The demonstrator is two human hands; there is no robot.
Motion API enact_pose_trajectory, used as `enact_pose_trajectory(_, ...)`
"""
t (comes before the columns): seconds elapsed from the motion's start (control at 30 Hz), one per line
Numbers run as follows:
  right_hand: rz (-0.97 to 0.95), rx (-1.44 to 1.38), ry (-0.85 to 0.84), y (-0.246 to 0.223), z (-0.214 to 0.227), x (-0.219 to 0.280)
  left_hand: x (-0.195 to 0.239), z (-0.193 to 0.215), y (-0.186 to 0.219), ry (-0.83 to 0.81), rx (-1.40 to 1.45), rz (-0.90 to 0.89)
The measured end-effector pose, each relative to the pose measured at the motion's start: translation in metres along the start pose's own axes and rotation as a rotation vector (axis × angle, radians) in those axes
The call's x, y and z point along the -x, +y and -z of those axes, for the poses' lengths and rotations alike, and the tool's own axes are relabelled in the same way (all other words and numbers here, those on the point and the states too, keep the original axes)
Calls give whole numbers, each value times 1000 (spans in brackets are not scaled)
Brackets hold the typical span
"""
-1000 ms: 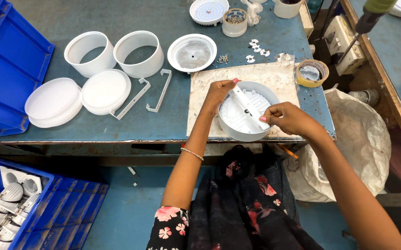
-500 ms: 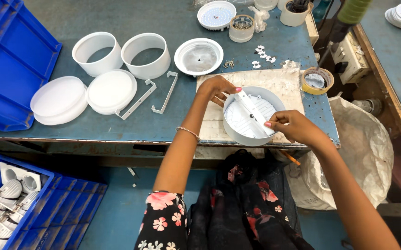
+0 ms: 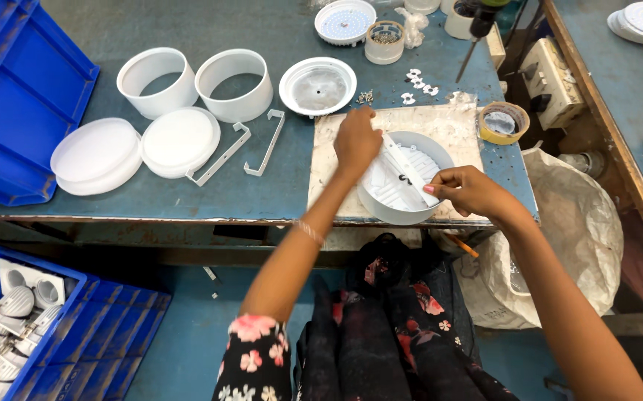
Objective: The person assembles circular LED lighting fixtures by placing circular LED boards and internal components into white plastic housings, then using a power screwdriver to secure the parts before fitting a diffuser plate.
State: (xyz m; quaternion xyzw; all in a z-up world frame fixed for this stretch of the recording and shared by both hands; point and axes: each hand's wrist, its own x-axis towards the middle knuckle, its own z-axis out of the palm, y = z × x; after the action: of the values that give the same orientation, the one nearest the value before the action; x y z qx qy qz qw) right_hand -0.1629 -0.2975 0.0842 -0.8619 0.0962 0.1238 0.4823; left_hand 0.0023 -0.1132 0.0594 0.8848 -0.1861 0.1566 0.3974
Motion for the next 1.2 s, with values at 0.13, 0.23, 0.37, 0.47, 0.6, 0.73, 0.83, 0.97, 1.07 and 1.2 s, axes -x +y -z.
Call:
enact_pose_trajectory(0.13, 36, -40, -16, 3, 1, -3, 90, 15, 44, -92, 144, -188)
enact_pose_trajectory(0.23, 80, -90, -6, 9, 3, -2, 136, 30, 66, -359, 145, -154)
enact_pose_trajectory(0.37, 171, -46, 144, 11, -7, 3, 147, 41, 83, -335, 186, -201)
enact_pose_trajectory(0.47, 463, 6, 194, 5, -12, 16, 142, 51, 84, -305, 300, -193)
enact_pose_trajectory(0.6, 211, 41, 151, -19, -8, 52, 126, 76, 80, -391, 472, -110)
enact_pose_trajectory(0.73, 618, 384, 228, -53, 5, 88, 97, 105, 75, -475, 546, -77)
enact_pose_trajectory(0.83, 711, 524, 262, -69, -1, 93, 77, 115, 67, -525, 634, -97)
enact_pose_trajectory(0.97, 828, 573, 334, -74, -15, 77, 65, 108, 59, -694, 853, -34)
enact_pose_trajectory(1.07, 791, 454, 321, -71, -18, 61, 56, 107, 52, -753, 868, -51)
enact_pose_trajectory(1.2, 739, 366, 300, -65, -18, 47, 65, 109, 48, -573, 492, -309)
